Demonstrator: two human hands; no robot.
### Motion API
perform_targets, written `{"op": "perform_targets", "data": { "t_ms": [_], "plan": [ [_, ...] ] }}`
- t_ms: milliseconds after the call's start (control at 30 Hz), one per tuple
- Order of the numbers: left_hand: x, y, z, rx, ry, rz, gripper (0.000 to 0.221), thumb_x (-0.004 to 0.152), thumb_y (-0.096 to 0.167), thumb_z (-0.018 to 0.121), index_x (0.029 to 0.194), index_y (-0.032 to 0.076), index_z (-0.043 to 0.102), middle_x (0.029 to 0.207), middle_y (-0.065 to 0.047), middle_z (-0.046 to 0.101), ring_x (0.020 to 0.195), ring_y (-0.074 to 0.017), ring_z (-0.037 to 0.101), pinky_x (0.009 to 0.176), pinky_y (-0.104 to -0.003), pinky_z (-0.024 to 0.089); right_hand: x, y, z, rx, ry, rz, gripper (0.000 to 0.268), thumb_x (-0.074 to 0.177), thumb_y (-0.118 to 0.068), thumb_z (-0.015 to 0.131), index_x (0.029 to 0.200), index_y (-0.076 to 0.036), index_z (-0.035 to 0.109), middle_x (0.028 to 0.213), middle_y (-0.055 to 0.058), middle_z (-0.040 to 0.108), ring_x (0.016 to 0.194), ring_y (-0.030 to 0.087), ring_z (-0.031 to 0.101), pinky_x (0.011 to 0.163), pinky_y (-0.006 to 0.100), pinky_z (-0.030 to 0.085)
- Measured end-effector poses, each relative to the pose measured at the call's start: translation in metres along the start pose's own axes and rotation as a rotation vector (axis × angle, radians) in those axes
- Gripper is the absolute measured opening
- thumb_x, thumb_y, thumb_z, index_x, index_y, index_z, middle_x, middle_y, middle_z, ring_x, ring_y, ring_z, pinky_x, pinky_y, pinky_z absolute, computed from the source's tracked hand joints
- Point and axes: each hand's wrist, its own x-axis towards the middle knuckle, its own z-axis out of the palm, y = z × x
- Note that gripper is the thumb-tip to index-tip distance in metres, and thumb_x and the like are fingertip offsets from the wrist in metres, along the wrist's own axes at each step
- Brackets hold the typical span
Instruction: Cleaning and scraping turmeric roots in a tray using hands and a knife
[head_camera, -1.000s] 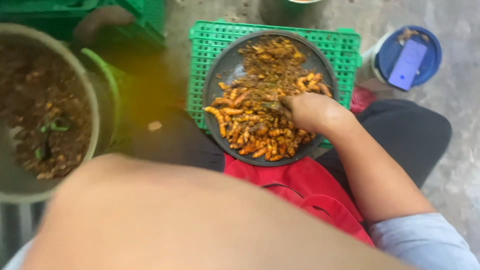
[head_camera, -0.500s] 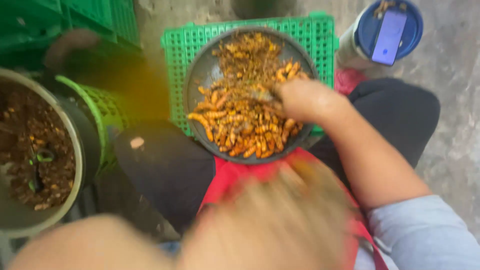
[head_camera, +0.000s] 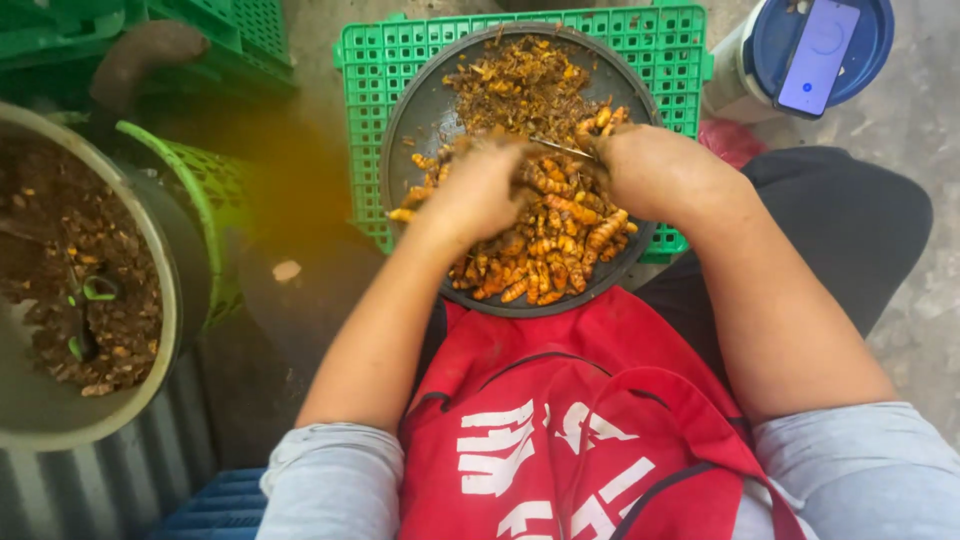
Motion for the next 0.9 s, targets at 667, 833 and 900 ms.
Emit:
{"op": "perform_targets", "data": {
  "t_ms": [667,833,900],
  "plan": [
    [0.025,-0.079,-0.041,-0.454,0.233,-0.181,0.034,0.093,0.022,0.069,0.123,0.007,0.067,0.095,-0.015,0.078,0.088,-0.0296,0.078,0.08,-0.045,0.06,0.006,0.0,-0.02,0.027,-0.082,0.162,0.034,0.096,-0.025,0.054,0.109,0.002,0.07,0.097,0.031,0.072,0.101,0.052,0.07,0.084,0.06,0.057],
    [0.006,-0.047,-0.055,-0.359,-0.138,-0.286,0.037,0.086,0.023,0.074,0.118,0.004,0.068,0.097,-0.015,0.075,0.086,-0.0291,0.075,0.076,-0.039,0.061,0.007,-0.01,-0.024,-0.057,-0.167,0.211,0.032,0.09,-0.031,0.061,0.105,-0.005,0.072,0.095,0.022,0.077,0.097,0.044,0.075,0.082,0.057,0.061],
    [0.014,-0.063,-0.039,-0.229,-0.27,-0.191,0.044,0.076,0.031,0.086,0.11,0.008,0.074,0.1,-0.014,0.078,0.106,-0.0348,0.074,0.098,-0.046,0.056,0.005,-0.017,-0.028,-0.097,-0.177,0.227,0.034,0.089,-0.033,0.062,0.11,-0.008,0.073,0.097,0.02,0.078,0.096,0.042,0.076,0.081,0.056,0.062]
  ]
}}
